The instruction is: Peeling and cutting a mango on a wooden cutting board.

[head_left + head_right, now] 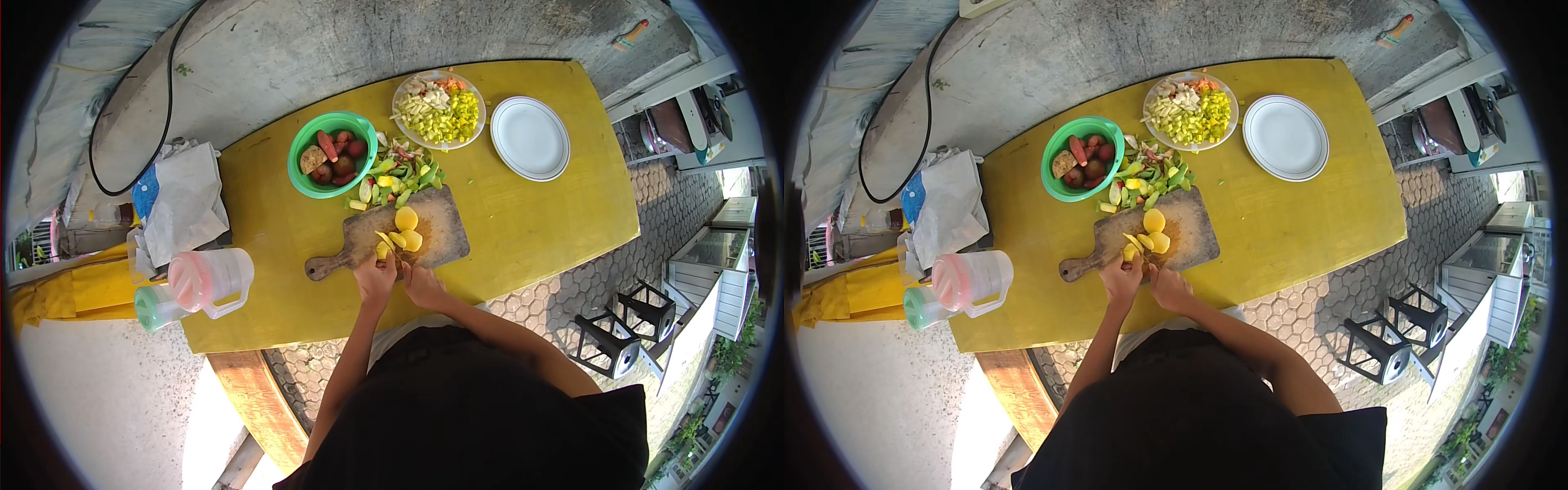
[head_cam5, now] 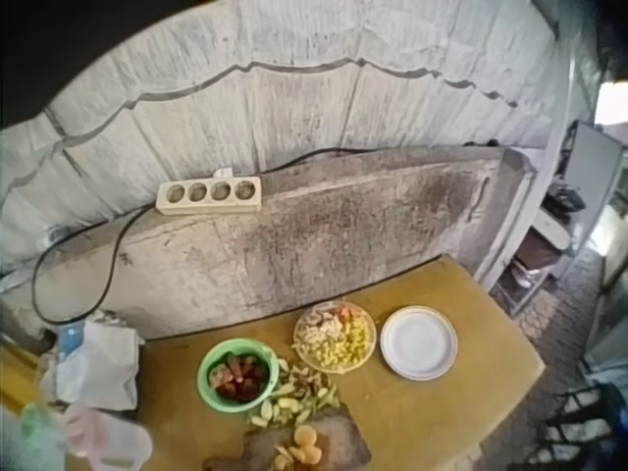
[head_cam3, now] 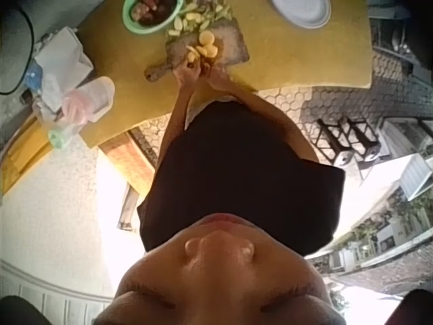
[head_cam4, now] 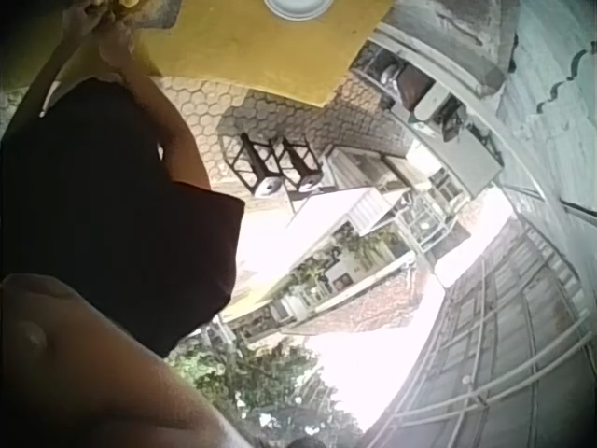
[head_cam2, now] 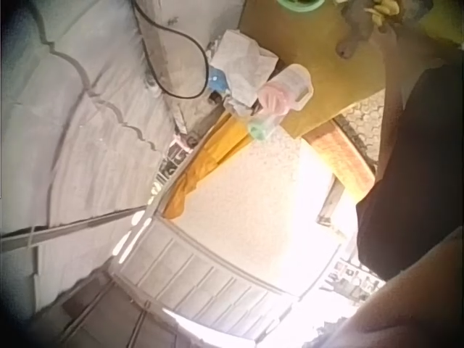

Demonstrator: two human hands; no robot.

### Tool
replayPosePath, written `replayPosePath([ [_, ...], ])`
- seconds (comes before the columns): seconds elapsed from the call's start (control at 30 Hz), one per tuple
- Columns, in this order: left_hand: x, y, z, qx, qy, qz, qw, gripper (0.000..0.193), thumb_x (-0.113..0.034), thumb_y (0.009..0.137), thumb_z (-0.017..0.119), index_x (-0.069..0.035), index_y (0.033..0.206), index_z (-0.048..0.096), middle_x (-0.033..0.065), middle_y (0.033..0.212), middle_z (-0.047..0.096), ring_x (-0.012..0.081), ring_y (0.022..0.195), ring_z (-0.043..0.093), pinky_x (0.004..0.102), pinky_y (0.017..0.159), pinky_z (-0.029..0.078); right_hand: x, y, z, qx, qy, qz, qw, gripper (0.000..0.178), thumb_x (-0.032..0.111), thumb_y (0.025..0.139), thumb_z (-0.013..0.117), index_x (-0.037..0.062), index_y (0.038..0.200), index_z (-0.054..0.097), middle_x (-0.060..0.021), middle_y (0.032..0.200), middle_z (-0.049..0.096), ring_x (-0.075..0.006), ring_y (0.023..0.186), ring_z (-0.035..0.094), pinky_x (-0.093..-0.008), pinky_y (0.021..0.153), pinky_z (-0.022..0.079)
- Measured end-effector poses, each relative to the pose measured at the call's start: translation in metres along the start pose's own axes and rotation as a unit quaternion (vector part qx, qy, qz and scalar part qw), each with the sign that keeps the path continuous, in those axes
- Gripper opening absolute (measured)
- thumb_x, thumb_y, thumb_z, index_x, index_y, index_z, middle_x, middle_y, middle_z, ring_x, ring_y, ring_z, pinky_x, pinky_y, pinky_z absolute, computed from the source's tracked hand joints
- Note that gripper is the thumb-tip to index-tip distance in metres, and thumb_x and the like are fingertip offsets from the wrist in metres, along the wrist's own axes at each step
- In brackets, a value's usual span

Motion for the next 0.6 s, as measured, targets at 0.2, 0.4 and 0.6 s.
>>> replayPosePath([
  [0.2,0.008,0.001,-0.008,-0.021,-0.047,-0.001,0.999,0.022,-0.018,0.074,0.068,0.003,0.075,0.063,0.0152,0.059,0.061,0.0224,0.051,0.063,0.0294,0.048,0.049,-0.039,0.004,0.007,0.009,-0.036,-0.004,0.999,0.058,0.045,0.093,0.029,-0.0030,0.085,0.062,-0.0291,0.083,0.060,-0.0444,0.083,0.059,-0.0522,0.077,0.045],
  [0.4,-0.007,0.009,-0.015,0.105,0.031,0.053,0.993,0.025,-0.014,0.072,0.067,0.003,0.090,0.062,0.0171,0.079,0.061,0.0259,0.065,0.063,0.0328,0.057,0.050,-0.028,0.022,0.001,-0.048,-0.011,-0.159,0.986,0.050,0.041,0.092,0.037,-0.0009,0.076,0.059,-0.0282,0.073,0.058,-0.0451,0.070,0.058,-0.0529,0.064,0.046],
  [0.6,-0.015,0.014,-0.009,0.171,0.109,0.090,0.975,0.026,-0.006,0.072,0.061,0.001,0.097,0.060,0.0169,0.095,0.058,0.0339,0.083,0.059,0.0383,0.069,0.049,0.011,-0.021,-0.042,-0.026,-0.083,-0.117,0.989,0.049,0.041,0.093,0.035,0.0014,0.076,0.060,-0.0234,0.069,0.060,-0.0420,0.066,0.059,-0.0488,0.063,0.048],
])
Point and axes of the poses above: each hand's wrist, its own y-axis towards the middle knuckle, its own z-axis out of the palm, x = y × z, the point moved 6 cm from there along y, towards the middle knuckle
